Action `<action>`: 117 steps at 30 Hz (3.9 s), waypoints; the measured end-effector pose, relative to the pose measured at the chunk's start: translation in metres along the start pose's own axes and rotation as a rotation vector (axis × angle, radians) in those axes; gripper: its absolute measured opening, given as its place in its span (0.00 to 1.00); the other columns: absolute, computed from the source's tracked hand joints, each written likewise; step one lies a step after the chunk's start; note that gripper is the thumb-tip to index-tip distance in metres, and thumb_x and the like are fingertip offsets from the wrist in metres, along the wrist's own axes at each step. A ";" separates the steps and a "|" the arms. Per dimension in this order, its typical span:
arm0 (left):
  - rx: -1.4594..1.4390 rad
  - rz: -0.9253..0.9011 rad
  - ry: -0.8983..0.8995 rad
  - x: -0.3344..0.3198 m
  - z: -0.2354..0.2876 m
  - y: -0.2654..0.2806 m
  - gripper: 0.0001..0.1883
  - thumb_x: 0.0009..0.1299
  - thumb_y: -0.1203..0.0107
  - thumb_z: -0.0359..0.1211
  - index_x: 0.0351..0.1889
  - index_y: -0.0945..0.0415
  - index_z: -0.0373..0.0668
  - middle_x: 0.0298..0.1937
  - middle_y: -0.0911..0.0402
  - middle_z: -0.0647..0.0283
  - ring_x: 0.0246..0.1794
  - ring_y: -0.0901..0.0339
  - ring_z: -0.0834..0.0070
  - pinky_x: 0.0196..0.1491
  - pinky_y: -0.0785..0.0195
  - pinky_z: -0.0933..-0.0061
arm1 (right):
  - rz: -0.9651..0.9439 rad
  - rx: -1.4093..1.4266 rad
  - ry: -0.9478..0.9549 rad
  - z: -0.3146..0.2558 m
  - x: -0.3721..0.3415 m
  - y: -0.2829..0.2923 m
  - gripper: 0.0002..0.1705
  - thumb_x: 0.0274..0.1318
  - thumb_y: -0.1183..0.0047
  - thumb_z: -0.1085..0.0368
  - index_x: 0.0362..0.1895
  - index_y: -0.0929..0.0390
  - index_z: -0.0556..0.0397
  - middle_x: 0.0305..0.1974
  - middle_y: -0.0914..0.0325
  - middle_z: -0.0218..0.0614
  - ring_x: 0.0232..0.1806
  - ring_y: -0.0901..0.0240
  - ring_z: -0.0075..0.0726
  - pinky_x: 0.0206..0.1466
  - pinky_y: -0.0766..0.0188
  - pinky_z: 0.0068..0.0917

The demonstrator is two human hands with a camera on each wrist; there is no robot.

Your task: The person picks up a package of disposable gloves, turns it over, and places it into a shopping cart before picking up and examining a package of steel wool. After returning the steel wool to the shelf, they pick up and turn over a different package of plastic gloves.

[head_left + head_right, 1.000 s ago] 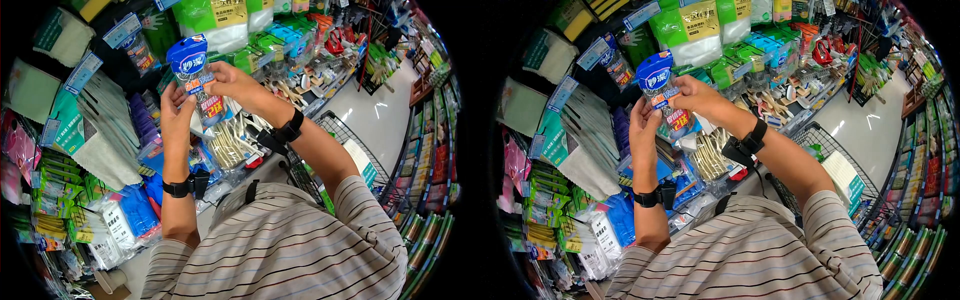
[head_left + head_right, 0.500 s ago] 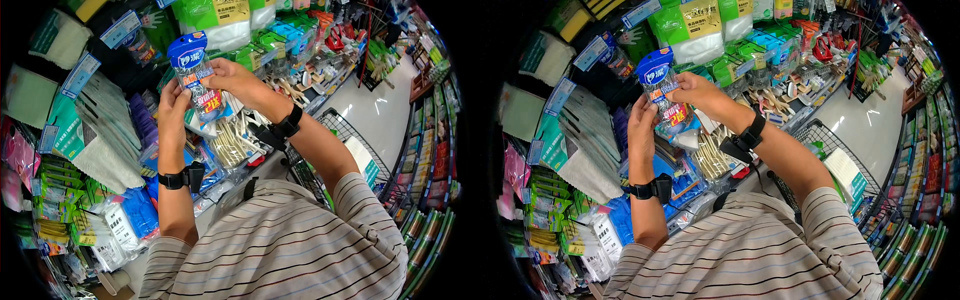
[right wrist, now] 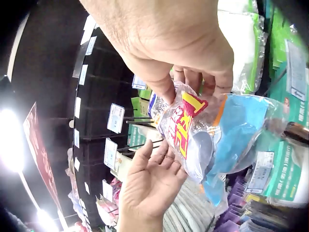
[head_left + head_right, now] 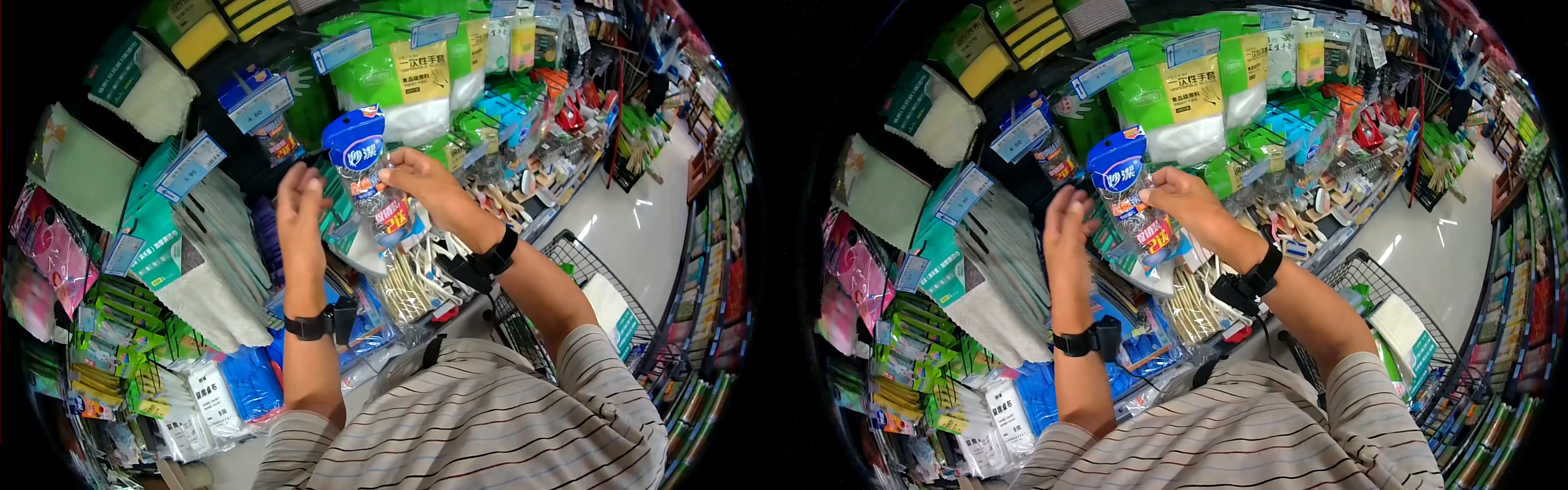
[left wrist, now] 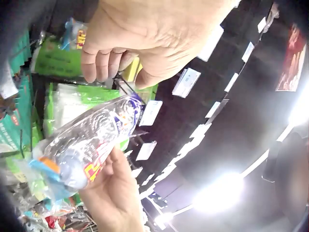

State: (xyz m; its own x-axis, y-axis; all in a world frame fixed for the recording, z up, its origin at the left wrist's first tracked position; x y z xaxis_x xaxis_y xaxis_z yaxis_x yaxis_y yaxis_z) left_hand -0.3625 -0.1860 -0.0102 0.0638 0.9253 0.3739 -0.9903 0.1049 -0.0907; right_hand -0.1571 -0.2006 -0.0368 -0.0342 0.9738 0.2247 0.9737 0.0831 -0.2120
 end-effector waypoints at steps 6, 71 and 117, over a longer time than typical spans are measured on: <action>-0.102 0.028 -0.136 0.030 0.053 0.002 0.26 0.77 0.49 0.35 0.69 0.38 0.33 0.53 0.22 0.57 0.48 0.25 0.75 0.46 0.30 0.75 | -0.050 -0.003 0.058 -0.015 0.004 -0.006 0.18 0.63 0.42 0.61 0.49 0.27 0.60 0.43 0.20 0.35 0.46 0.26 0.22 0.50 0.30 0.22; 0.154 -0.105 -0.093 -0.005 0.060 0.004 0.31 0.75 0.48 0.38 0.72 0.42 0.33 0.42 0.21 0.59 0.32 0.27 0.80 0.32 0.34 0.81 | 0.211 -0.426 0.470 0.029 0.150 -0.078 0.20 0.55 0.42 0.61 0.49 0.23 0.61 0.39 0.17 0.54 0.44 0.18 0.51 0.47 0.24 0.40; 0.412 -1.692 0.667 -0.349 -0.105 -0.383 0.23 0.79 0.50 0.41 0.63 0.30 0.34 0.48 0.20 0.59 0.43 0.23 0.78 0.43 0.29 0.78 | 1.648 -0.762 -1.307 0.124 -0.762 0.404 0.29 0.54 0.38 0.51 0.53 0.25 0.59 0.52 0.23 0.54 0.54 0.23 0.58 0.56 0.25 0.46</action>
State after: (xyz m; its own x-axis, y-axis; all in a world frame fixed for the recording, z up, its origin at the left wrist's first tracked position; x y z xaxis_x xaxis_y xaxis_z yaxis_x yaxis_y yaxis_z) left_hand 0.0078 -0.5105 -0.2032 0.8184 -0.0716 -0.5701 0.2114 0.9602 0.1828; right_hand 0.2345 -0.8830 -0.4116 0.8803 -0.3328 -0.3382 0.1618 -0.4595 0.8733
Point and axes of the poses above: each hand's wrist, its own x-axis towards the middle knuckle, its own y-axis out of the back of the hand, z = x × y, the point moved 2 cm from there along x, towards the middle knuckle
